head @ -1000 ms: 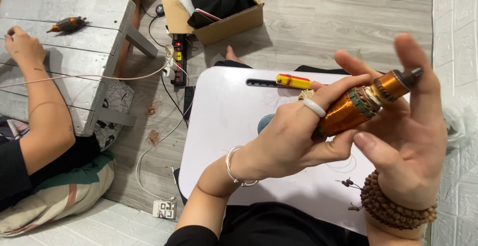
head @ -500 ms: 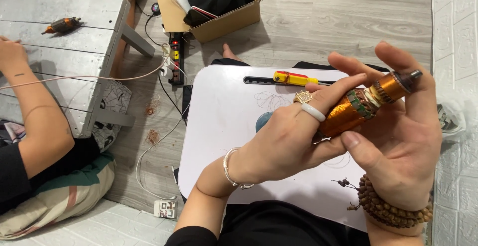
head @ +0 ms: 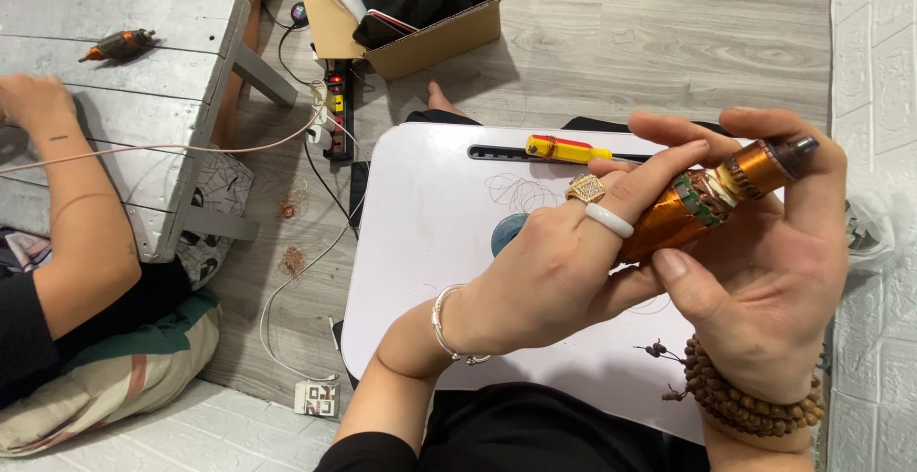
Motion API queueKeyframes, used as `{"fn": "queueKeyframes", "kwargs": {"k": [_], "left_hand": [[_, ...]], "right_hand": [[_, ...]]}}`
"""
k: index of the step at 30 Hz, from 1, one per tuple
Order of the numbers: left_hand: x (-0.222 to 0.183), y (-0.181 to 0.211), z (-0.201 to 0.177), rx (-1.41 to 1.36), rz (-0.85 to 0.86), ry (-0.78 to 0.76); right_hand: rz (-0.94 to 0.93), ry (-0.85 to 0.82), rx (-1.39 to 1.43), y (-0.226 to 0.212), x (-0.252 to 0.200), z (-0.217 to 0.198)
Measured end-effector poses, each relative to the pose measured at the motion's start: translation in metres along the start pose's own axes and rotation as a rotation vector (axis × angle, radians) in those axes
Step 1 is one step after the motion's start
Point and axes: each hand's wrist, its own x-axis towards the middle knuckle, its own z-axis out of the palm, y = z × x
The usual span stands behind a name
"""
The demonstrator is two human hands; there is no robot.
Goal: Manually winding copper wire onto the poles of an electric motor rotor to create an armature.
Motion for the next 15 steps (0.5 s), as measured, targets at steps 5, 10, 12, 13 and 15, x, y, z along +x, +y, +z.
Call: {"fn": "queueKeyframes", "kwargs": {"k": [5,10,12,13,15], "left_hand": [[0.001,0.003,-0.003,0.004,-0.001,-0.033],[0.001,0.004,-0.002,0.016,0.017,-0.015],[0.002,0.004,-0.002,0.033,0.024,-0.012],[0.001,0.004,-0.002,0.044,0.031,-0.016],[0.001,0.002,-0.003,0.055,0.040,-0.018]], "right_hand": [[-0.029,0.005,-0.026,-0.006,0.002,0.006],[-0.048,-0.014,-0.025,0.002,-0.001,-0.001],[-0.013,-0.001,-0.027,0.002,0.000,-0.002],[-0.031,-0.026,-0.024,0.003,0.001,-0.004],[-0.051,-0.052,-0.021,0.004,0.002,-0.005]]}}
